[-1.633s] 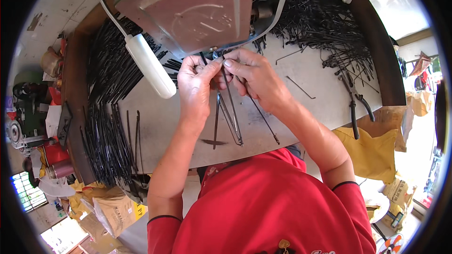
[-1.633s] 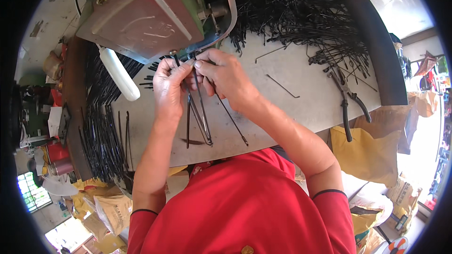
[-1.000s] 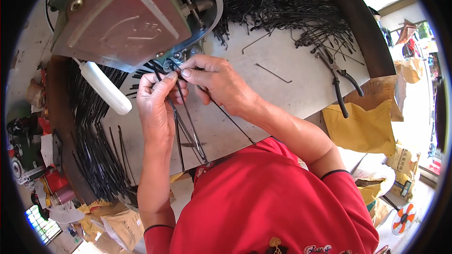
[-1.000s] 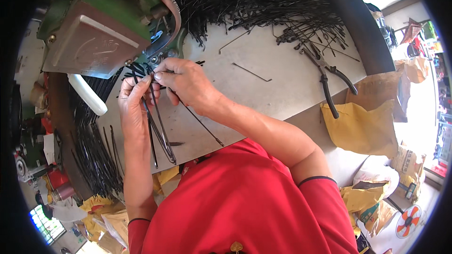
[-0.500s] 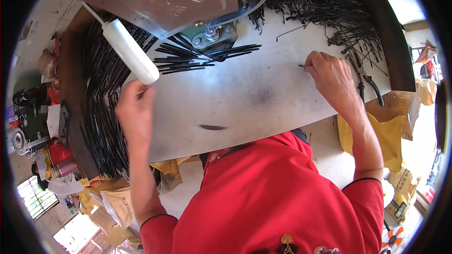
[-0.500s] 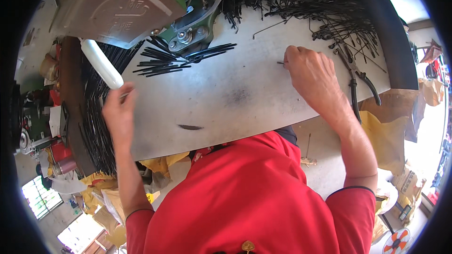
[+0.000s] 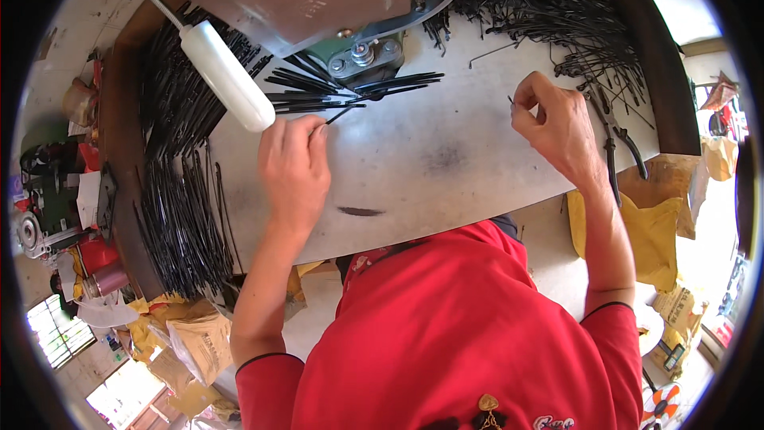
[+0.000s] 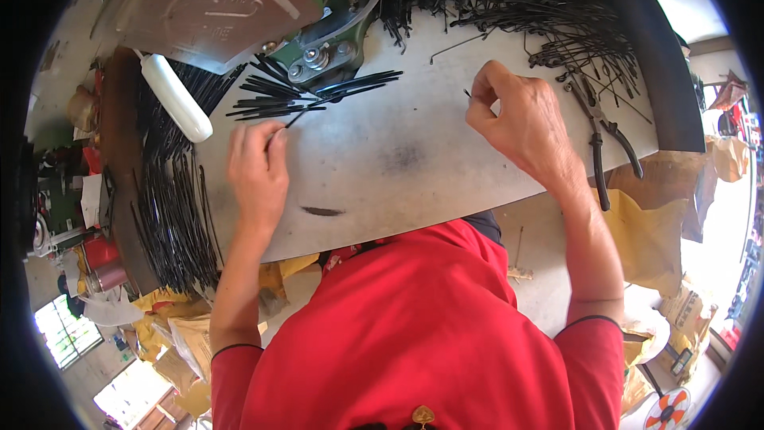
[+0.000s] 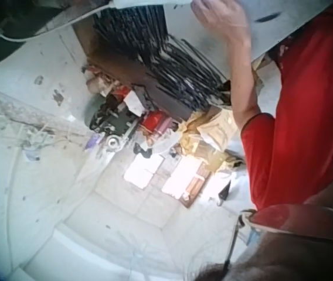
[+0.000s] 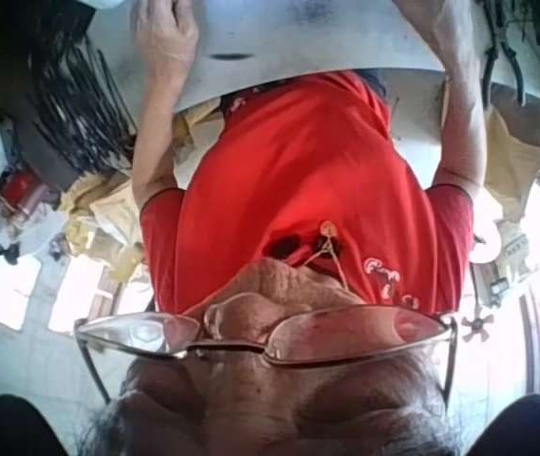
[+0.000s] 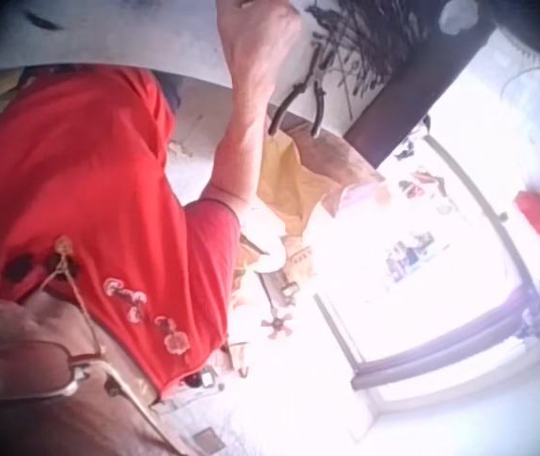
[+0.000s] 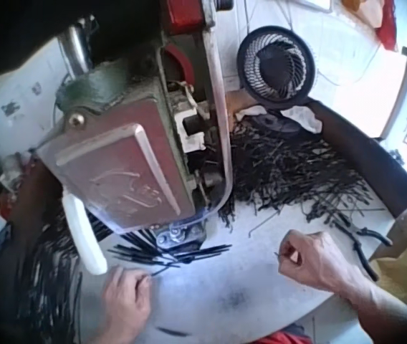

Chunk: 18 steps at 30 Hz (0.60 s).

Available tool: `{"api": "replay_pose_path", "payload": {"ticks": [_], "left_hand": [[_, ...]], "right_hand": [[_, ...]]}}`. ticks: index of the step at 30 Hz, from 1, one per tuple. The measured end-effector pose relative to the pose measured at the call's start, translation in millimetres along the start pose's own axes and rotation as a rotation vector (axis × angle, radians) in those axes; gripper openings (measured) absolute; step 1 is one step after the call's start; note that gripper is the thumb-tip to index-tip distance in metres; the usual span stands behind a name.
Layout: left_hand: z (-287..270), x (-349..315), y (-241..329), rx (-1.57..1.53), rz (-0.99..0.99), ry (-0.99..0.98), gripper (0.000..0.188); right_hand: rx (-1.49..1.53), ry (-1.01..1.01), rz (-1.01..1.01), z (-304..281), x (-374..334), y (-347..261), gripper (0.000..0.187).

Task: The person repeatedly feeds thin black metal rods into a manual bending machine. They use both hands to position the rods and operate the machine's lever to bend them into a hook shape. The finished bent rods are dropped onto a pile on the workbench.

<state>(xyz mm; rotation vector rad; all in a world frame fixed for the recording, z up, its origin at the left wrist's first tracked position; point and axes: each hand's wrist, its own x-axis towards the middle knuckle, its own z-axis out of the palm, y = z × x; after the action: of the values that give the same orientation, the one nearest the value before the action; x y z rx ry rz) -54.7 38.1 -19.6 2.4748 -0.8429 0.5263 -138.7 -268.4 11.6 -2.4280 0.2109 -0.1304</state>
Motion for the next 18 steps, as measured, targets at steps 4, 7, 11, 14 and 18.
{"api": "replay_pose_path", "payload": {"ticks": [4,7,11,14,18], "left_hand": [[-19,5,28,-0.947,-0.879,-0.149,0.011],[-12,10,33,-1.312,-0.944,-0.142,0.018],[-5,27,40,-1.402,-0.959,-0.152,0.023],[9,39,28,-1.563,-0.978,-0.077,0.026],[26,46,22,-1.512,-0.967,-0.016,0.028]], "right_hand": [[0.529,-0.094,0.274,8,-3,-23,0.019],[0.626,-0.186,0.132,34,1,-25,0.022],[0.674,-0.294,0.232,34,20,-62,0.024],[0.675,-0.264,0.182,51,32,-68,0.025],[0.557,-0.244,0.11,57,40,-85,0.024]]}}
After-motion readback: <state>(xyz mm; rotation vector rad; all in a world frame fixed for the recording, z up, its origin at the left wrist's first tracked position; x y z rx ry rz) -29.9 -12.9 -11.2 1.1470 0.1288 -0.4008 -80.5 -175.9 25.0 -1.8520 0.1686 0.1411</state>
